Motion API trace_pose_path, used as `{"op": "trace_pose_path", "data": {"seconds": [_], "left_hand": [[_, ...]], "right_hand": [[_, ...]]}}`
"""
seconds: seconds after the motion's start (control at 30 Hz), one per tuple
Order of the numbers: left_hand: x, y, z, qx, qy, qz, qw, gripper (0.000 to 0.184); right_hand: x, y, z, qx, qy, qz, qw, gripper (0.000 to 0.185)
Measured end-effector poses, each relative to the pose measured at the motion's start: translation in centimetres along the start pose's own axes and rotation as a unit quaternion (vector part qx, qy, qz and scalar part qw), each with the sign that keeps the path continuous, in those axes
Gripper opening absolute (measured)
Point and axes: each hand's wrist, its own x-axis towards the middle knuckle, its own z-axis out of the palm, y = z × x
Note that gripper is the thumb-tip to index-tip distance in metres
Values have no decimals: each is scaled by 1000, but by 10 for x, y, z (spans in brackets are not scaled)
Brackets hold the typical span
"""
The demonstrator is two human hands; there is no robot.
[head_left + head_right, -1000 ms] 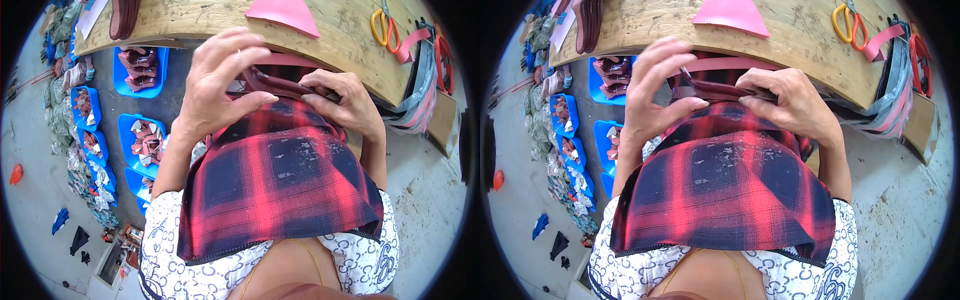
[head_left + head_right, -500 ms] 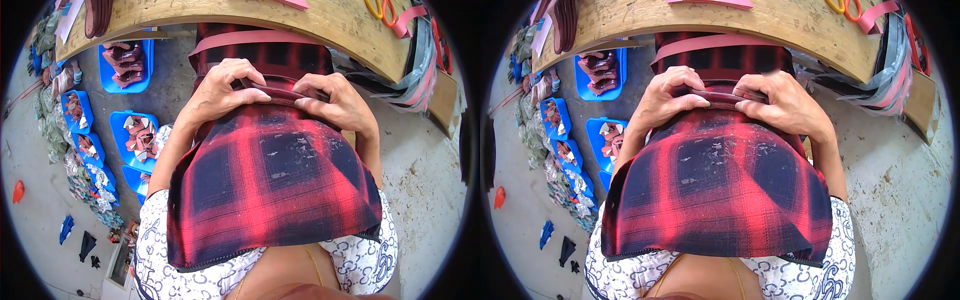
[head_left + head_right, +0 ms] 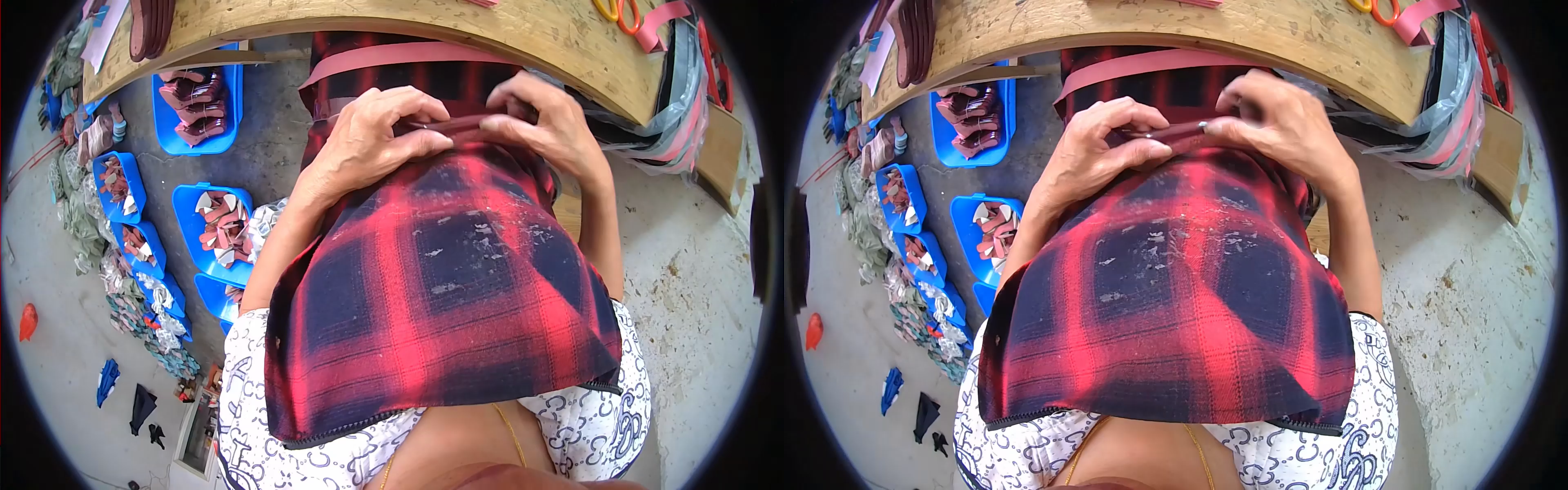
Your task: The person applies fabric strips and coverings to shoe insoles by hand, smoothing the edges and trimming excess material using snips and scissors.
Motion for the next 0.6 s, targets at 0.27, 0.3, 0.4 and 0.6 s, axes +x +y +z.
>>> {"op": "trace_pose_path", "data": {"seconds": [0.27, 0.3, 0.4, 0.6], "left_hand": [[-10, -6, 11, 29, 52, -67, 996, 25], [-13, -5, 11, -7, 67, -78, 995, 24], [-21, 0, 8, -69, 99, -102, 987, 22], [-32, -6, 13, -124, 114, -128, 977, 25]], "right_hand": [[-18, -9, 52, 12, 187, -96, 978, 22], [-17, -5, 63, 36, 202, -113, 972, 21], [-16, -15, 73, 62, 240, -133, 960, 26], [-19, -16, 80, -10, 231, -152, 961, 28]]}}
